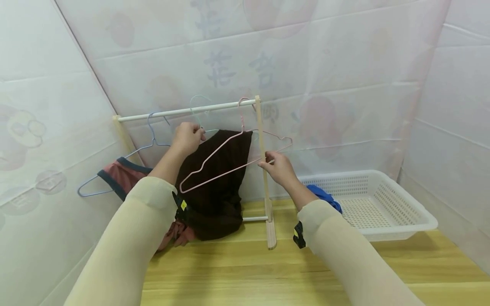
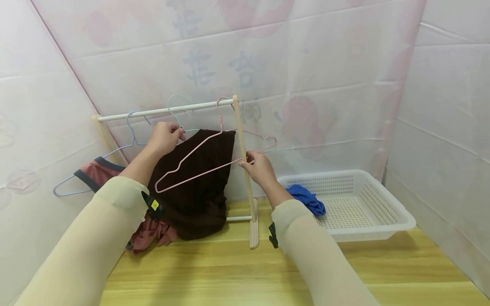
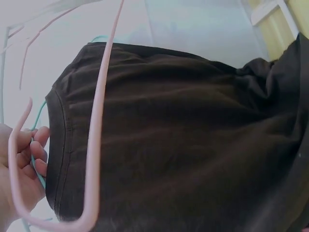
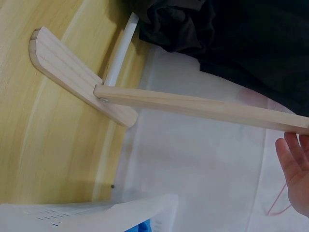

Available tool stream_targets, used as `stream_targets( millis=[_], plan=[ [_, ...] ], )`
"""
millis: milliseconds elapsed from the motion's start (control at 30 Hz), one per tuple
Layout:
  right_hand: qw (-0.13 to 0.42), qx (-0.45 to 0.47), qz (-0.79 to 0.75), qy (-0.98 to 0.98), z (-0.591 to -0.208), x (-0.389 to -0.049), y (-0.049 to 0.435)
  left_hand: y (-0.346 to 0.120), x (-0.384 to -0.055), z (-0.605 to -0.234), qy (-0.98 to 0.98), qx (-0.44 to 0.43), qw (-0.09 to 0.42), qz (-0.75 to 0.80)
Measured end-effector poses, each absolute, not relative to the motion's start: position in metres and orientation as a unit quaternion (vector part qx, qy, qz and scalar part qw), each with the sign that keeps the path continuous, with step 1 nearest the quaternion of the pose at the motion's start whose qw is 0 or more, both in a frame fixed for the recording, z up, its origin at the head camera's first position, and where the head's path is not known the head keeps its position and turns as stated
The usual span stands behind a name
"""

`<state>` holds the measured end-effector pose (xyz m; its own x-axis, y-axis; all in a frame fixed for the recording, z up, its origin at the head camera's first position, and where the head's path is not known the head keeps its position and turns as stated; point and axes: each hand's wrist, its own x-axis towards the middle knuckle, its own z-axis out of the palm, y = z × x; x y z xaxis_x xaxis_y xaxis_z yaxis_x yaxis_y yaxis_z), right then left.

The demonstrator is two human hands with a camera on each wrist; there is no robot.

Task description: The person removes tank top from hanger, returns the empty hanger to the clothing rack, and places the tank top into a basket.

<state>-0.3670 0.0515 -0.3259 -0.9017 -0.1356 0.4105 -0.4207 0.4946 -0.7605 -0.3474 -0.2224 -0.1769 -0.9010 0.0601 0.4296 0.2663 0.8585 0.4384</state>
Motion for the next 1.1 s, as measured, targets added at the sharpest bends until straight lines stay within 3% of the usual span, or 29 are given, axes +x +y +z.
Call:
stream_targets(
  millis=[367, 633, 1100],
  plan=[
    [0.143, 0.16, 0.474, -0.854, -0.326, -0.37, 0.051, -0.235, -0.342, -0.167, -0.941, -0.095, 0.22, -0.239],
    [0.143, 0.161, 0.473, -0.854, -0.326, -0.371, 0.05, -0.239, -0.337, -0.17, -0.946, -0.103, 0.196, -0.235],
    [0.139, 0.162, 0.477, -0.853, -0.326, -0.374, 0.05, -0.248, -0.337, -0.186, -0.942, -0.137, 0.088, -0.294]
  ],
)
